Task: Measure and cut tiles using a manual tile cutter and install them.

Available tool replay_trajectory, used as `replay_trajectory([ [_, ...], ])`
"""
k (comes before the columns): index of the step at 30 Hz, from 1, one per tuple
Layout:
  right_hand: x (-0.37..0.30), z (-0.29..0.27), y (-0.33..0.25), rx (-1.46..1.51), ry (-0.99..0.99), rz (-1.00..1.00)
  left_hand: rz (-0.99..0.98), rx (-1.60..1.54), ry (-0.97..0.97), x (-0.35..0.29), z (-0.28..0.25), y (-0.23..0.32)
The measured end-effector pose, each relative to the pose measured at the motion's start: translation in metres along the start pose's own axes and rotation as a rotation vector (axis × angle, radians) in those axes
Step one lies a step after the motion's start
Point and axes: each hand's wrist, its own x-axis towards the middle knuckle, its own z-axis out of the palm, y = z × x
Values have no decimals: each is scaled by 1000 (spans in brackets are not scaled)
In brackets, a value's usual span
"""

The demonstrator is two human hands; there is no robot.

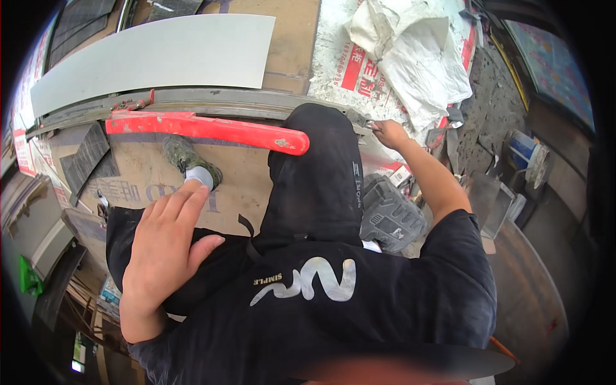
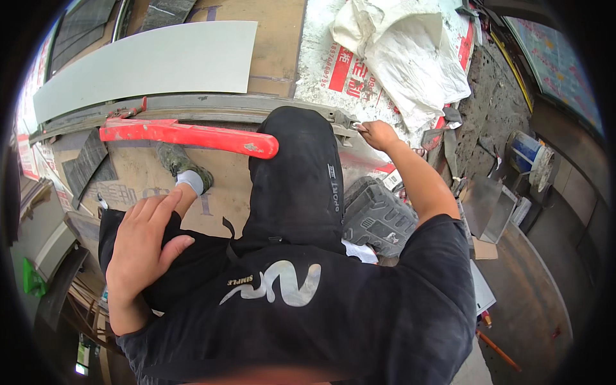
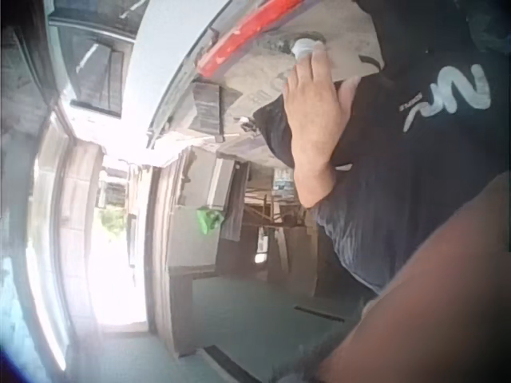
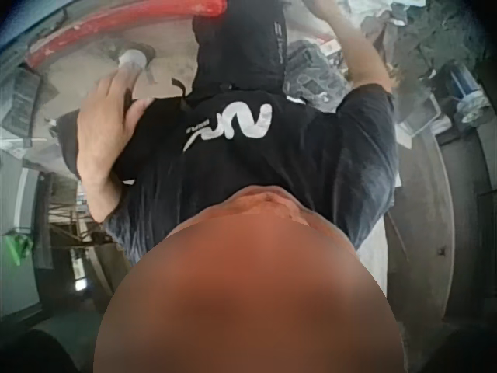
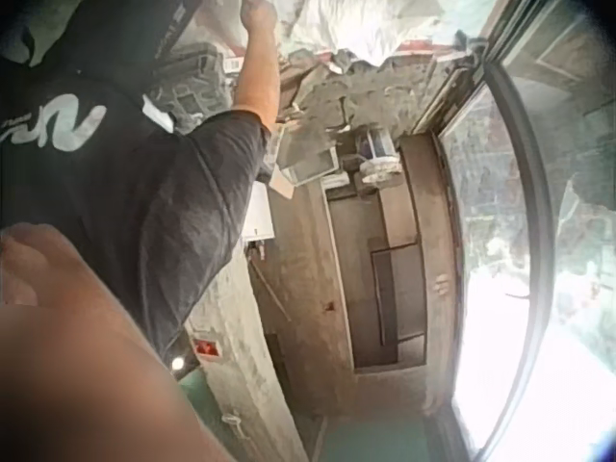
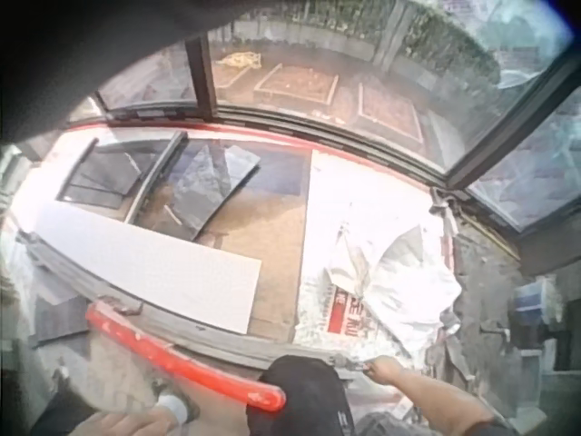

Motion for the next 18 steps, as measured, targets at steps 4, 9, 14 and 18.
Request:
replay_trajectory([
  [4,25,22,-5,78,159,-63,32,-16,-2,3,5,10],
  [9,13,33,7,126,282,-38,108,-16,1,1,10,25],
  [14,-53,-2,29,-34,122,348,118,47,37,-2,9,32],
  [18,-109,-27,13,-106,48,309,152,66,53,-11,16,37],
])
